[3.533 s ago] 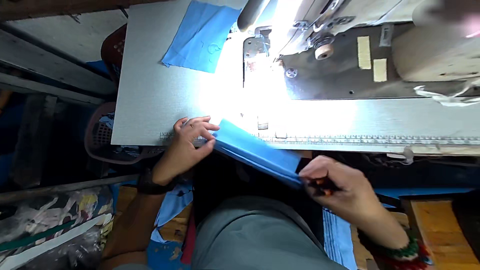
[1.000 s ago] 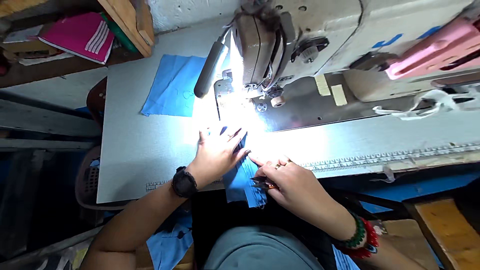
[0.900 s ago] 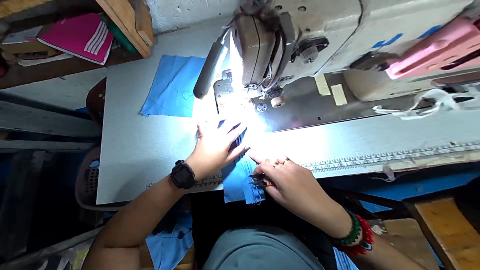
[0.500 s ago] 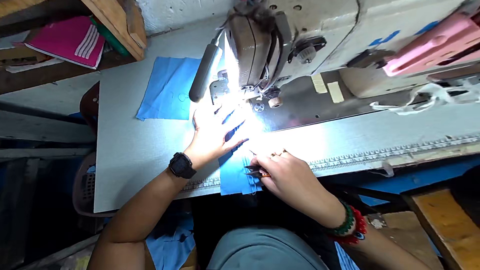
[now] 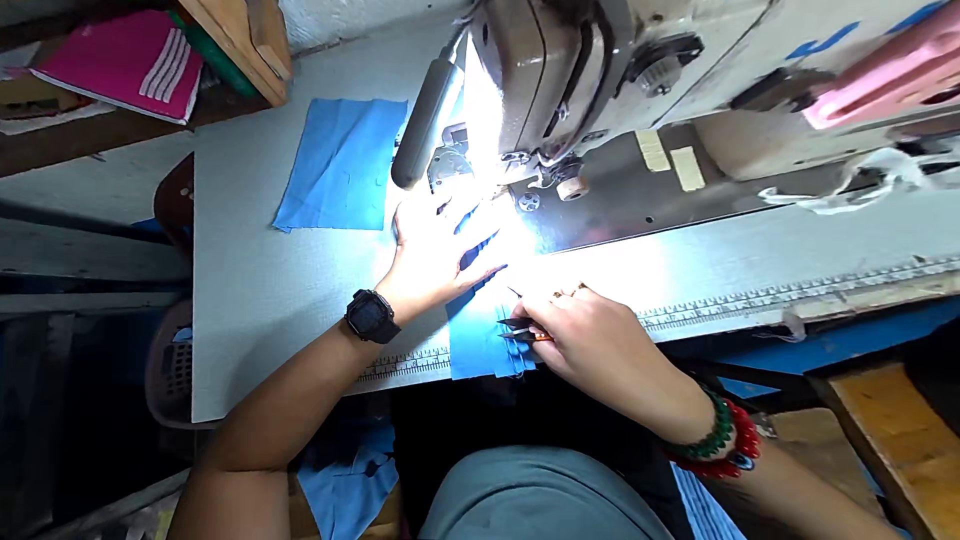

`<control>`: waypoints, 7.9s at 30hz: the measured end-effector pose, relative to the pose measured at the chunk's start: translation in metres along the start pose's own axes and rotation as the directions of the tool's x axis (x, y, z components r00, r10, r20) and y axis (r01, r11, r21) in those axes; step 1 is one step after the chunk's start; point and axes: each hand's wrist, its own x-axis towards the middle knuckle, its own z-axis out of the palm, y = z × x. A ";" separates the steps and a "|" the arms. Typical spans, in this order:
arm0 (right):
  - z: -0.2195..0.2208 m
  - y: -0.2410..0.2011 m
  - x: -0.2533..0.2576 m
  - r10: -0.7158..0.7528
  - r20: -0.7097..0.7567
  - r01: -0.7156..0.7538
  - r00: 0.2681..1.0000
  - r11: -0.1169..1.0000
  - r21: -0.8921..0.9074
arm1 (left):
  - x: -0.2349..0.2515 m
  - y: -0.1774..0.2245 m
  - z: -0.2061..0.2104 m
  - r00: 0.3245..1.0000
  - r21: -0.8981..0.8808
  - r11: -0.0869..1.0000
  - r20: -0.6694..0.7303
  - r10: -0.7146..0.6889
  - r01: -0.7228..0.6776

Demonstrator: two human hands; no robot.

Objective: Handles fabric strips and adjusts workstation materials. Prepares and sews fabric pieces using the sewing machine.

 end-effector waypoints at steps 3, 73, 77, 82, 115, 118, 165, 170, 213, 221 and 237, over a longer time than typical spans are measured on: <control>0.000 0.001 0.001 0.002 0.000 -0.002 1.000 1.000 -0.014 | 0.003 -0.002 0.001 1.000 0.015 1.000 -0.004 -0.006 0.006; -0.006 0.036 -0.008 -0.071 -0.102 0.071 0.992 0.997 -0.002 | 0.092 -0.044 -0.020 0.887 -0.168 0.899 -0.164 -0.431 0.405; -0.010 0.017 -0.011 0.093 0.011 -0.094 0.996 0.995 0.039 | 0.110 -0.007 -0.017 0.794 -0.205 0.811 -0.178 -0.582 0.548; -0.006 0.008 0.007 0.055 0.059 -0.058 0.997 0.997 0.047 | 0.105 -0.076 -0.012 0.456 -0.695 0.634 -0.468 -0.757 0.339; -0.064 -0.054 0.043 -0.396 0.019 0.343 0.918 0.818 0.462 | -0.135 0.077 -0.032 0.733 -0.712 0.688 -0.542 -0.412 -0.140; -0.077 -0.054 0.014 -0.521 0.135 0.411 0.843 0.785 0.463 | -0.137 0.089 -0.053 0.916 -0.571 0.804 -0.391 -0.089 -0.166; -0.022 0.049 -0.073 0.046 0.003 -0.045 0.999 0.975 0.218 | -0.176 0.021 -0.019 0.977 -0.269 0.956 -0.143 -0.160 0.117; -0.025 0.050 -0.075 0.035 -0.047 -0.022 0.998 0.967 0.253 | -0.177 0.025 -0.018 0.972 -0.264 0.956 -0.158 -0.174 0.128; -0.001 0.016 -0.027 -0.203 0.027 0.197 0.979 0.970 0.142 | -0.058 0.037 0.002 0.984 -0.171 0.970 0.022 0.178 -0.172; 0.002 0.014 -0.030 -0.169 0.029 0.163 0.985 0.977 0.138 | -0.005 -0.001 -0.025 0.939 -0.008 0.999 -0.341 -0.050 0.050; 0.005 0.010 -0.034 -0.120 0.007 0.118 0.993 0.986 0.116 | -0.043 0.031 0.009 0.980 0.098 0.994 -0.183 0.073 -0.056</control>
